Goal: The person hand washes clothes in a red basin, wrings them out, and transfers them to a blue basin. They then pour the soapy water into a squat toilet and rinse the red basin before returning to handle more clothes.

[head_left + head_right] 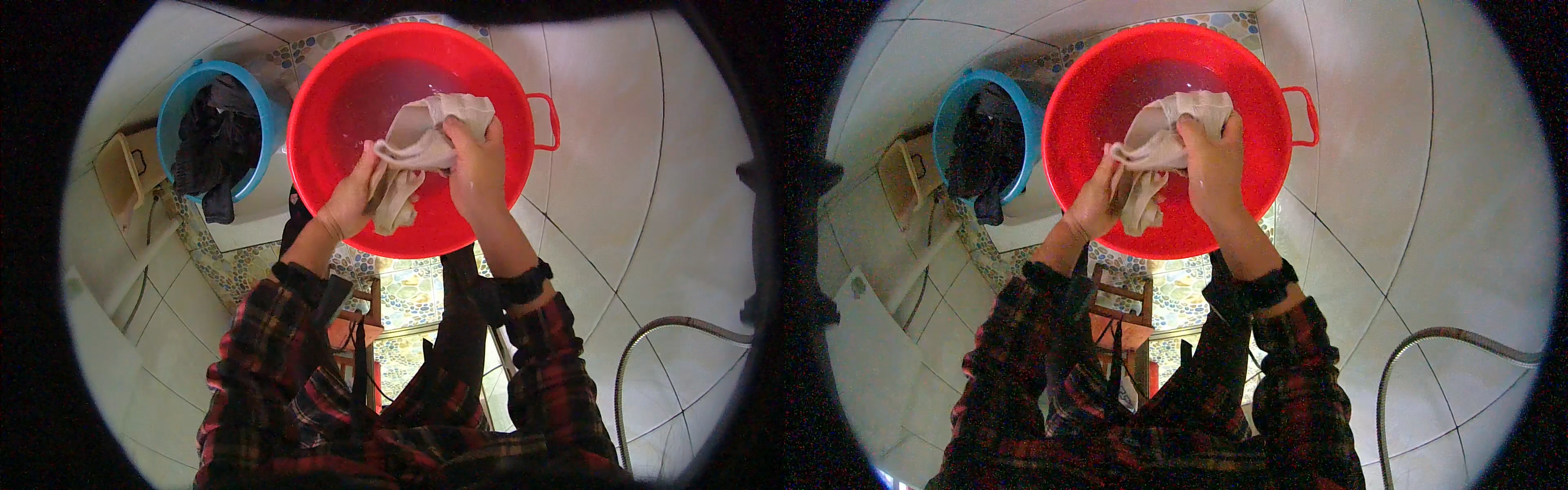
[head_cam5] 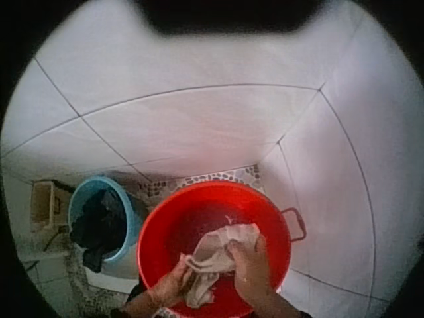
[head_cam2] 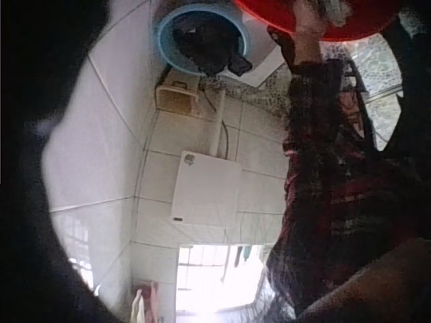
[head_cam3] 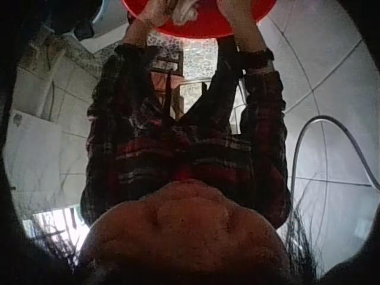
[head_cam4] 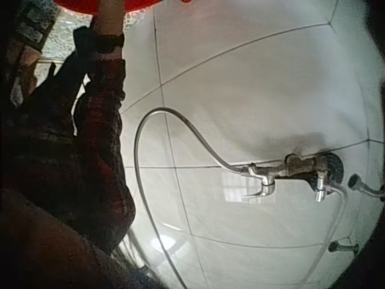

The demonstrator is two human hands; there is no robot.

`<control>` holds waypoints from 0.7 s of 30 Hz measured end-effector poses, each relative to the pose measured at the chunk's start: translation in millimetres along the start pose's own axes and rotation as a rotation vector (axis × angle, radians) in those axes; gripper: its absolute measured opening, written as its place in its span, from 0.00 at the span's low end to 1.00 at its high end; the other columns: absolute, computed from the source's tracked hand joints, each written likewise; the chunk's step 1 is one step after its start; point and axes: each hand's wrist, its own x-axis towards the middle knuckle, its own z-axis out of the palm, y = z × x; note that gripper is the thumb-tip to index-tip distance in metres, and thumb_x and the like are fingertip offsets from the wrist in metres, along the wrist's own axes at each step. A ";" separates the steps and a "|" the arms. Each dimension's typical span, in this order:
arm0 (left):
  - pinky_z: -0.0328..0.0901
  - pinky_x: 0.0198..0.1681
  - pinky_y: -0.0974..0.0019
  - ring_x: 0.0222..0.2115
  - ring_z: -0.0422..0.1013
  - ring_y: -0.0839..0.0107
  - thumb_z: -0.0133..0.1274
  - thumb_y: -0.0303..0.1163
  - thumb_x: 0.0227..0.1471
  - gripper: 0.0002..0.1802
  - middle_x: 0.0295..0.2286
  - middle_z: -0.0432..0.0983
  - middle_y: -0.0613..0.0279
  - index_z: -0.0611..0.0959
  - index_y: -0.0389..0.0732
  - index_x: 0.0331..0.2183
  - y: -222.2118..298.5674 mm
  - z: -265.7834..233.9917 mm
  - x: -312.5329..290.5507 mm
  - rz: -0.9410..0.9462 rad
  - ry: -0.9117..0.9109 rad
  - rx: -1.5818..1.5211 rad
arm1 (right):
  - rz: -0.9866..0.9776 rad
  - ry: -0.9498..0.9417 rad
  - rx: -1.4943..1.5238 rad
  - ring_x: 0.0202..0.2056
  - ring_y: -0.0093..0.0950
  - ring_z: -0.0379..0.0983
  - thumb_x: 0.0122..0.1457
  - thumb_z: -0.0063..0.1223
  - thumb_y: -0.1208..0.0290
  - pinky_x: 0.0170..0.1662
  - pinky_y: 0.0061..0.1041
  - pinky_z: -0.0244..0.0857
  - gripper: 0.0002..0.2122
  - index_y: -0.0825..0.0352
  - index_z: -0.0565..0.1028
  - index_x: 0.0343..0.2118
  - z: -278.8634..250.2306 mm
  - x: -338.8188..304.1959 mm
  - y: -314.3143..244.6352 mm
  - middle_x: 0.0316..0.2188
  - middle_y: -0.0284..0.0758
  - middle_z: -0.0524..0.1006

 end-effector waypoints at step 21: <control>0.69 0.43 0.56 0.37 0.74 0.63 0.53 0.30 0.49 0.18 0.36 0.76 0.60 0.75 0.41 0.44 -5.7 18.2 -4.5 0.185 0.114 -0.361 | -0.038 -0.204 -0.011 0.62 0.39 0.53 0.60 0.48 0.51 0.60 0.46 0.53 0.24 0.57 0.66 0.56 -37.2 -60.0 45.6 0.58 0.37 0.63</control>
